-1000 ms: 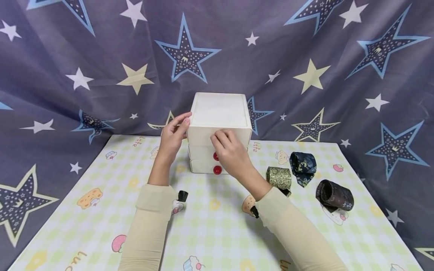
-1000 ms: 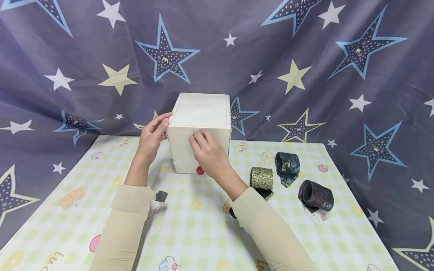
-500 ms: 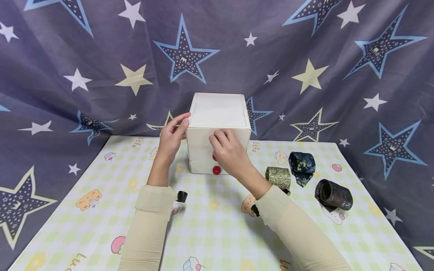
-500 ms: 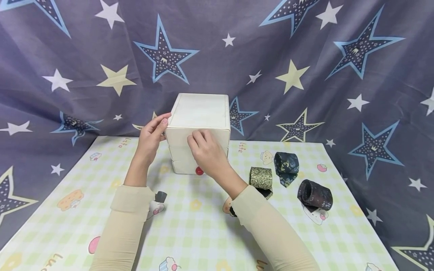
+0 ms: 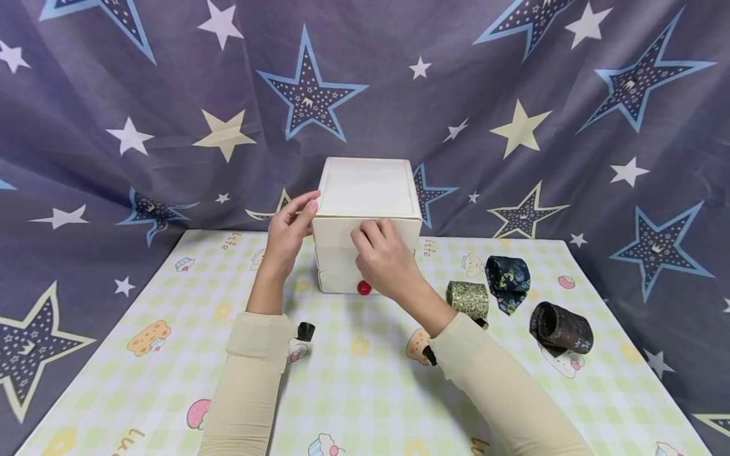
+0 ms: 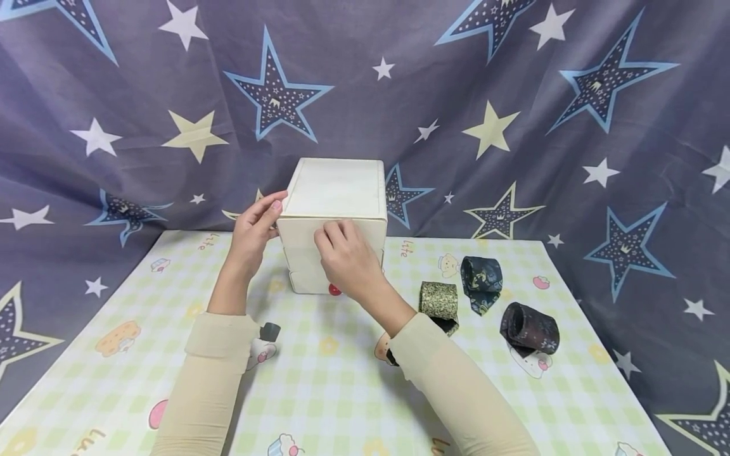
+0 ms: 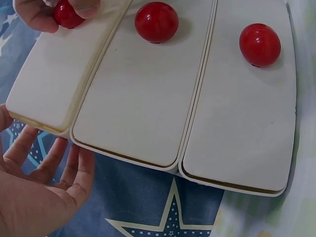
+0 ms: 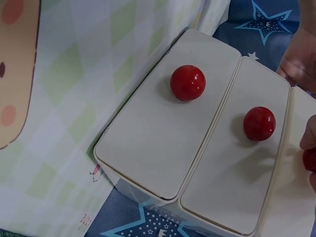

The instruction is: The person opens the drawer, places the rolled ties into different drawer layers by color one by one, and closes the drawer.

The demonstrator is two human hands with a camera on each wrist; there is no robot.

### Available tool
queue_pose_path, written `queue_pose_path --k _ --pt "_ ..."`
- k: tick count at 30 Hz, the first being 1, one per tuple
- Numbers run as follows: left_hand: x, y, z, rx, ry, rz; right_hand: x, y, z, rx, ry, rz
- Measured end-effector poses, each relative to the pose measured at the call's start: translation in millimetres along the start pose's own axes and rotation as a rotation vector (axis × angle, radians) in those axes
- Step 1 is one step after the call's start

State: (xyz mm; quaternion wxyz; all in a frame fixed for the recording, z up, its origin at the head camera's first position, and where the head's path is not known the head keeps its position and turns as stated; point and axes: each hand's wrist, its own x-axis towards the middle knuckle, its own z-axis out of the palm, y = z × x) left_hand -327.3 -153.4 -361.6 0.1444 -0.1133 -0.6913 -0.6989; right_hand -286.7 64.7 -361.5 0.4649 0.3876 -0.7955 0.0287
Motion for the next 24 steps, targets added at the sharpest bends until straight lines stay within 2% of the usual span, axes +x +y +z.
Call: queue_pose_path --k 11,24 --pt "0.3 -1.0 0.9 -0.032 0.005 0.007 -1.8 -2.3 -6.1 0.005 0.015 -0.039" --pt "-1.1 -1.5 0.4 -0.033 -0.004 0.023 -4.5 -3.2 -14.8 -0.013 0.019 -0.136"
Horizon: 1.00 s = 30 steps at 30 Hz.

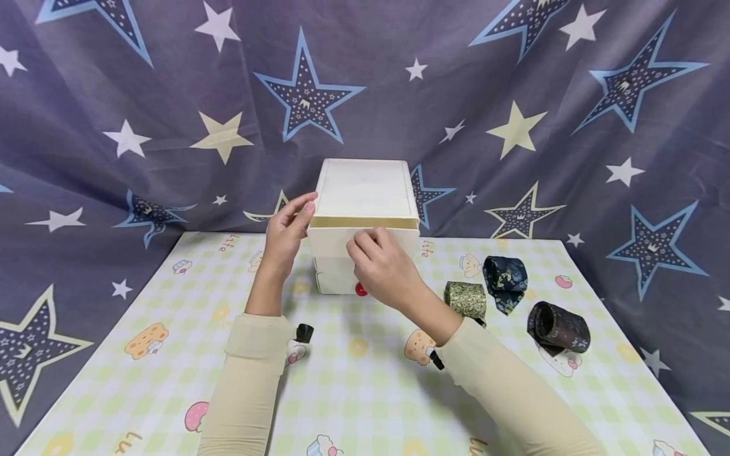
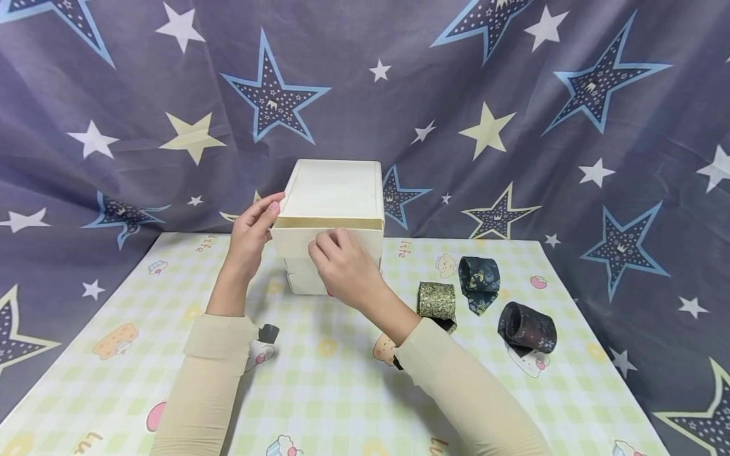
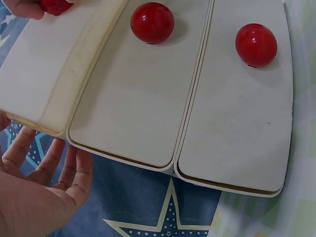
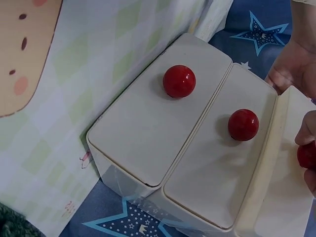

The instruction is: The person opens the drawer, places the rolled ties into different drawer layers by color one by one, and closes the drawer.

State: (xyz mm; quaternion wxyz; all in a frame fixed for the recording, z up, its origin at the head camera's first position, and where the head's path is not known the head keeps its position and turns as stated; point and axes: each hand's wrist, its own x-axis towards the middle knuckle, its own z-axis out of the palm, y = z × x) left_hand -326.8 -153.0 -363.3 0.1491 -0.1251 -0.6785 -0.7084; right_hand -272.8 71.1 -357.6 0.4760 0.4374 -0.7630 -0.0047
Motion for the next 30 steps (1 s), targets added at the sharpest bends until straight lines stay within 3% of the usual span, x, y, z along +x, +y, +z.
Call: queue_pose_path --k 9,30 --pt "-0.5 -0.6 1.5 0.019 0.011 -0.003 -0.7 -0.5 -7.0 -0.049 -0.016 -0.071" --pt "0.6 0.0 1.1 0.012 0.020 -0.002 -3.8 -2.7 -30.8 -0.051 -0.032 -0.234"
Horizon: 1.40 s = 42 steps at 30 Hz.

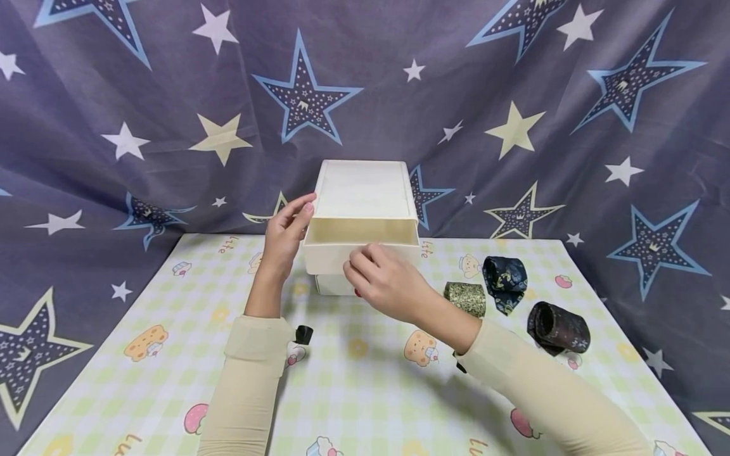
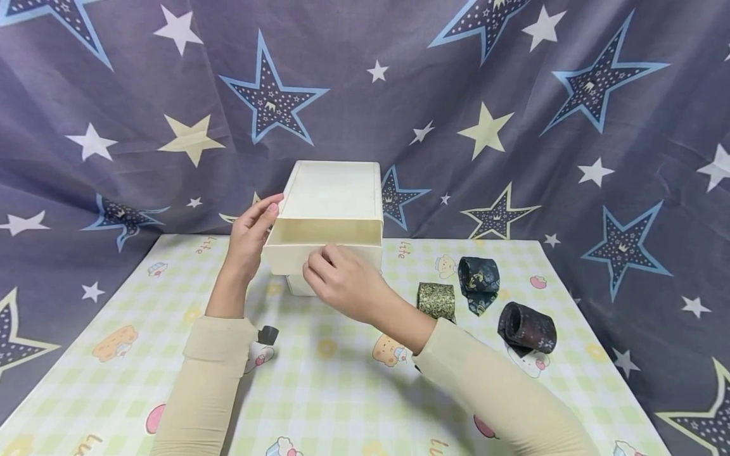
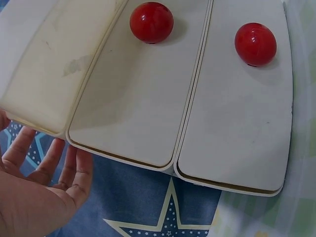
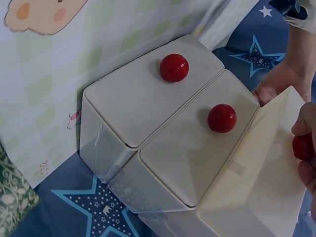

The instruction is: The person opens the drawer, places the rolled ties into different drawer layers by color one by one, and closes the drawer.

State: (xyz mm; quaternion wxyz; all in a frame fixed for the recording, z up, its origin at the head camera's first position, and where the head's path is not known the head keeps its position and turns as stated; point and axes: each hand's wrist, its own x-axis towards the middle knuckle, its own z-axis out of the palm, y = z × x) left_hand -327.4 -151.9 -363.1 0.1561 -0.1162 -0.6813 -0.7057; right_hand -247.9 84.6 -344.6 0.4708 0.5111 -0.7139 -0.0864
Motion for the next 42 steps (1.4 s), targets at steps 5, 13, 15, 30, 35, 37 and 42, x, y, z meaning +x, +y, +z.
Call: queue_pose_path --k 5,13,15,30,35,37,42 --pt "-0.4 0.6 0.1 -0.007 -0.008 -0.008 -1.3 1.4 -3.7 -0.012 0.018 -0.062" --pt "-0.4 -0.1 -0.1 -0.001 -0.008 -0.005 -2.2 0.1 -9.6 -0.024 0.024 -0.105" --pt "-0.6 0.0 -0.1 0.000 -0.007 -0.006 -2.1 -0.7 -10.6 -0.024 0.029 -0.112" --pt "-0.7 0.5 0.0 0.000 0.000 -0.010 -2.3 -7.5 -24.1 -0.006 -0.002 -0.131" --pt "-0.5 0.4 -0.1 0.001 -0.001 -0.004 -2.3 -8.5 -26.7 -0.005 0.013 -0.139" --pt "-0.5 0.2 -0.1 0.005 -0.004 -0.004 -2.7 -8.6 -26.8 -0.003 0.018 -0.140" --pt "-0.4 -0.4 0.2 0.015 -0.004 -0.005 -4.3 -9.3 -27.8 -0.011 0.008 -0.131"
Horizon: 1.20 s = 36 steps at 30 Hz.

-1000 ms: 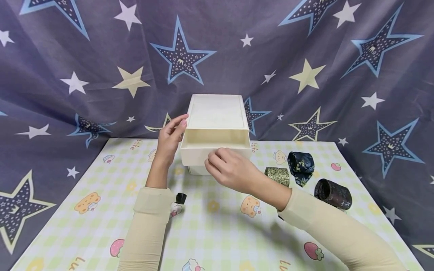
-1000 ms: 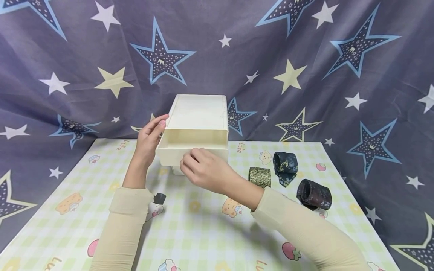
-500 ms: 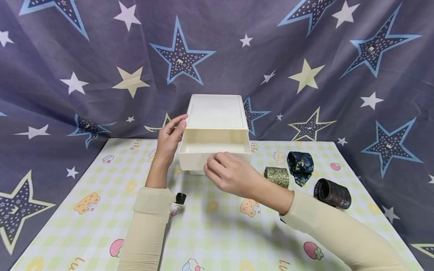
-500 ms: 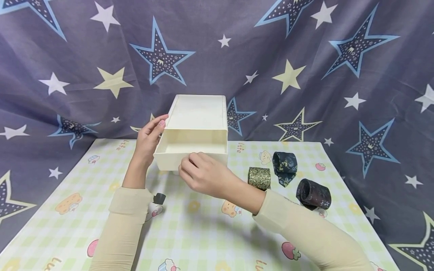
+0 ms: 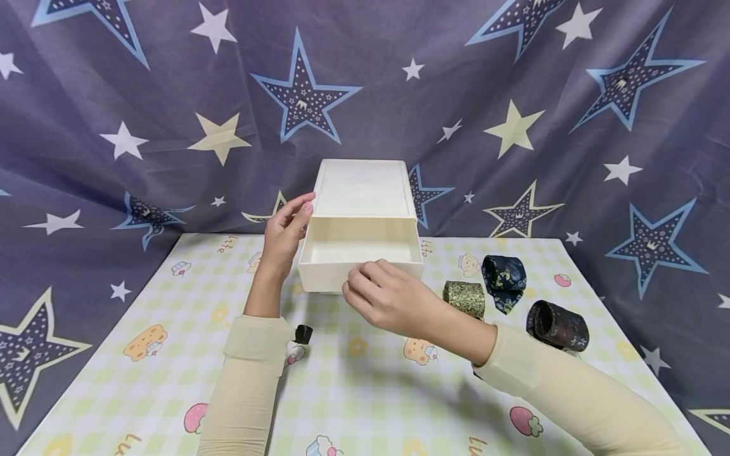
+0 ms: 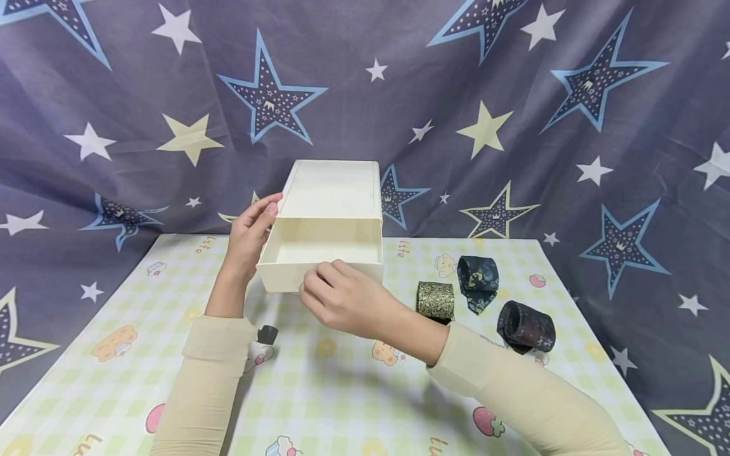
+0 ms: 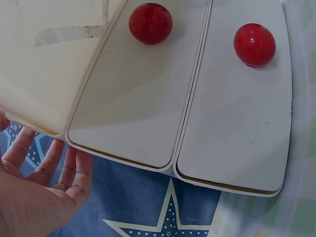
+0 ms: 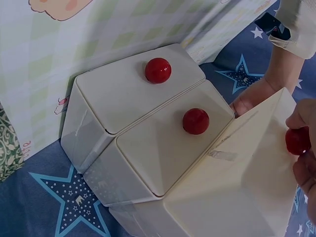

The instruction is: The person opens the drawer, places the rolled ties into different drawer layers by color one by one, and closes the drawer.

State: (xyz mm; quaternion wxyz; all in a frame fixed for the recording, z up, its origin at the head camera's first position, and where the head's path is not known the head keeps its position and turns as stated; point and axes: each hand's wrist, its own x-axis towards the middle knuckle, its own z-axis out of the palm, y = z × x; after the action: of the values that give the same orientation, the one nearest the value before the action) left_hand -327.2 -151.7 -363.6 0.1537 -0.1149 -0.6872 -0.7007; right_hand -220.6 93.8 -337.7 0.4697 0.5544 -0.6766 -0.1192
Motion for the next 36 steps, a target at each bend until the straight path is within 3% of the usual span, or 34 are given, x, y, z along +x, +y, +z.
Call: queue_pose_path --k 8,22,30,36 --pt "-0.2 -0.1 0.1 -0.001 0.003 0.009 -2.8 -2.1 -2.2 -0.025 -0.045 0.002" --pt "0.1 -0.5 -1.3 0.008 0.007 0.006 -1.4 -2.1 -8.1 -0.015 -0.023 0.011" --pt "-0.1 -0.5 -1.3 0.001 0.005 0.003 -3.6 8.1 -18.0 -0.011 0.034 0.081" --pt "0.7 -0.7 -0.6 -0.002 0.000 0.003 -16.4 22.5 -26.2 0.049 0.000 0.168"
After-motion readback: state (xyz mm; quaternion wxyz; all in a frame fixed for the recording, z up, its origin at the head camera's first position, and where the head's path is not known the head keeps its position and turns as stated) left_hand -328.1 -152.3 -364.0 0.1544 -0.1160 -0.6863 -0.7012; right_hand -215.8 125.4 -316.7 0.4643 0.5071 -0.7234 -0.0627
